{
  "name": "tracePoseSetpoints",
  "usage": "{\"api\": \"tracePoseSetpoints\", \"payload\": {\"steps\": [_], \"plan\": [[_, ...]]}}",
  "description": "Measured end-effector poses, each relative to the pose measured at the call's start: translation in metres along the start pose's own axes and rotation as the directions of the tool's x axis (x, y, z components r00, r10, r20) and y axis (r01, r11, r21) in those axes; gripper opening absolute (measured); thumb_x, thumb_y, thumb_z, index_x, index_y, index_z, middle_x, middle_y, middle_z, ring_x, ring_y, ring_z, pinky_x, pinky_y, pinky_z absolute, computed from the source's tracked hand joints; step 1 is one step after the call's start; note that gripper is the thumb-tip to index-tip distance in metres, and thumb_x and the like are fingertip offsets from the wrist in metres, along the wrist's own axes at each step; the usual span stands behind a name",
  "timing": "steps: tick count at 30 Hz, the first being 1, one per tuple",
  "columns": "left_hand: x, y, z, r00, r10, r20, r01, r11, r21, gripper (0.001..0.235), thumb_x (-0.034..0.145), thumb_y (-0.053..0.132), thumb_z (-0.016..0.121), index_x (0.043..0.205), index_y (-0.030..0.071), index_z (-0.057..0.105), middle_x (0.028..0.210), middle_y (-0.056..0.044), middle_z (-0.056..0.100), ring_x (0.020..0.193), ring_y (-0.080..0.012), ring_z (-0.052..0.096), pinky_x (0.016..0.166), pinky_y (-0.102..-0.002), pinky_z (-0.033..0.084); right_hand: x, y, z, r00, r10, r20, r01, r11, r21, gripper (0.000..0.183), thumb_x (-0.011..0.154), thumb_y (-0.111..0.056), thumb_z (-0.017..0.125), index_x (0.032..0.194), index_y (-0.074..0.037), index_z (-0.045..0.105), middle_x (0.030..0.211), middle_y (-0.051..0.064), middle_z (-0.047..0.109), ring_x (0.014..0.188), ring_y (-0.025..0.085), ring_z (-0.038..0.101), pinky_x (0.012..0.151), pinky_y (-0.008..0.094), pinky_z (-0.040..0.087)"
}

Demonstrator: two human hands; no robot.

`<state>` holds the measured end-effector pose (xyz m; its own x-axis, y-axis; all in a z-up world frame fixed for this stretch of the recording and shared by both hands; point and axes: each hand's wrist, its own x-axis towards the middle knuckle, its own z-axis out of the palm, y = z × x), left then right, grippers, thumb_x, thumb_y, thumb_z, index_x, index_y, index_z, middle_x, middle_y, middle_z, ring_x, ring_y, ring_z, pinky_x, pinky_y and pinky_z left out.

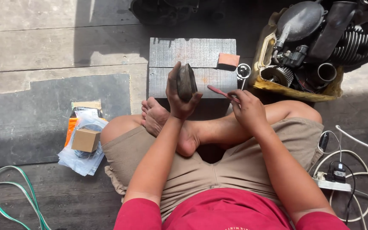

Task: Sanding a metal engine piston or component by hand using sandpaper to smooth the surface.

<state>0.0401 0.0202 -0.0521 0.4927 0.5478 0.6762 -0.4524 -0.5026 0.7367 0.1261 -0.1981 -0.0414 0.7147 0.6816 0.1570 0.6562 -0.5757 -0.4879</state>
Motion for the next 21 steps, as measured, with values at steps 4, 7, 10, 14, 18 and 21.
{"api": "tracePoseSetpoints", "payload": {"steps": [4, 7, 10, 14, 18, 21], "plan": [[-0.004, -0.017, 0.003, 0.999, -0.02, 0.035, 0.018, 0.999, 0.038, 0.094, 0.09, 0.062, 0.072, 0.156, 0.007, 0.036, 0.126, -0.014, 0.055, 0.113, -0.0229, 0.06, 0.099, -0.043, 0.049, 0.02, 0.003, 0.007, 0.993, 0.062, 0.099, -0.068, 0.996, 0.053, 0.028, 0.09, -0.015, 0.07, 0.117, -0.02, 0.069, 0.088, 0.01, 0.069, 0.087, 0.037, 0.072, 0.074, 0.048, 0.058], [-0.007, -0.022, -0.002, 0.995, -0.064, 0.075, 0.061, 0.997, 0.047, 0.091, 0.087, 0.057, 0.074, 0.153, 0.005, 0.041, 0.128, -0.016, 0.054, 0.117, -0.0283, 0.06, 0.101, -0.046, 0.049, 0.038, 0.004, 0.008, 0.984, 0.067, 0.166, -0.077, 0.995, 0.058, 0.02, 0.095, -0.021, 0.069, 0.115, -0.017, 0.072, 0.091, 0.012, 0.071, 0.088, 0.038, 0.074, 0.074, 0.048, 0.06], [-0.007, -0.018, -0.006, 0.991, -0.073, 0.11, 0.065, 0.995, 0.077, 0.086, 0.085, 0.056, 0.074, 0.15, 0.006, 0.046, 0.13, -0.014, 0.054, 0.121, -0.0291, 0.059, 0.104, -0.046, 0.047, 0.052, -0.005, 0.016, 0.979, 0.079, 0.187, -0.098, 0.991, 0.093, 0.017, 0.098, -0.023, 0.068, 0.114, -0.02, 0.072, 0.092, 0.008, 0.072, 0.091, 0.036, 0.074, 0.075, 0.047, 0.059], [-0.004, -0.013, -0.013, 0.98, -0.05, 0.192, 0.031, 0.994, 0.103, 0.083, 0.082, 0.049, 0.076, 0.147, 0.005, 0.05, 0.133, -0.017, 0.055, 0.127, -0.0346, 0.057, 0.107, -0.048, 0.046, 0.055, 0.009, 0.041, 0.925, 0.131, 0.356, -0.137, 0.99, -0.008, 0.016, 0.096, -0.027, 0.066, 0.11, -0.026, 0.073, 0.097, 0.008, 0.075, 0.096, 0.037, 0.074, 0.079, 0.051, 0.06], [0.003, 0.007, -0.028, 0.908, -0.095, 0.407, 0.017, 0.982, 0.19, 0.084, 0.082, 0.036, 0.081, 0.153, 0.01, 0.045, 0.138, -0.018, 0.053, 0.129, -0.0398, 0.057, 0.105, -0.052, 0.049, 0.048, 0.036, 0.02, 0.957, 0.072, 0.283, -0.018, 0.982, -0.189, 0.011, 0.094, -0.029, 0.07, 0.103, -0.025, 0.075, 0.089, 0.003, 0.072, 0.088, 0.031, 0.075, 0.075, 0.044, 0.061], [0.013, 0.018, -0.038, 0.861, -0.122, 0.493, -0.012, 0.966, 0.259, 0.097, 0.078, 0.04, 0.087, 0.157, 0.01, 0.04, 0.137, -0.018, 0.052, 0.129, -0.0418, 0.058, 0.104, -0.053, 0.051, 0.052, 0.029, 0.034, 0.969, 0.009, 0.247, -0.031, 0.996, 0.085, 0.015, 0.091, -0.022, 0.073, 0.105, -0.019, 0.075, 0.092, 0.012, 0.073, 0.09, 0.039, 0.074, 0.075, 0.05, 0.06]]}}
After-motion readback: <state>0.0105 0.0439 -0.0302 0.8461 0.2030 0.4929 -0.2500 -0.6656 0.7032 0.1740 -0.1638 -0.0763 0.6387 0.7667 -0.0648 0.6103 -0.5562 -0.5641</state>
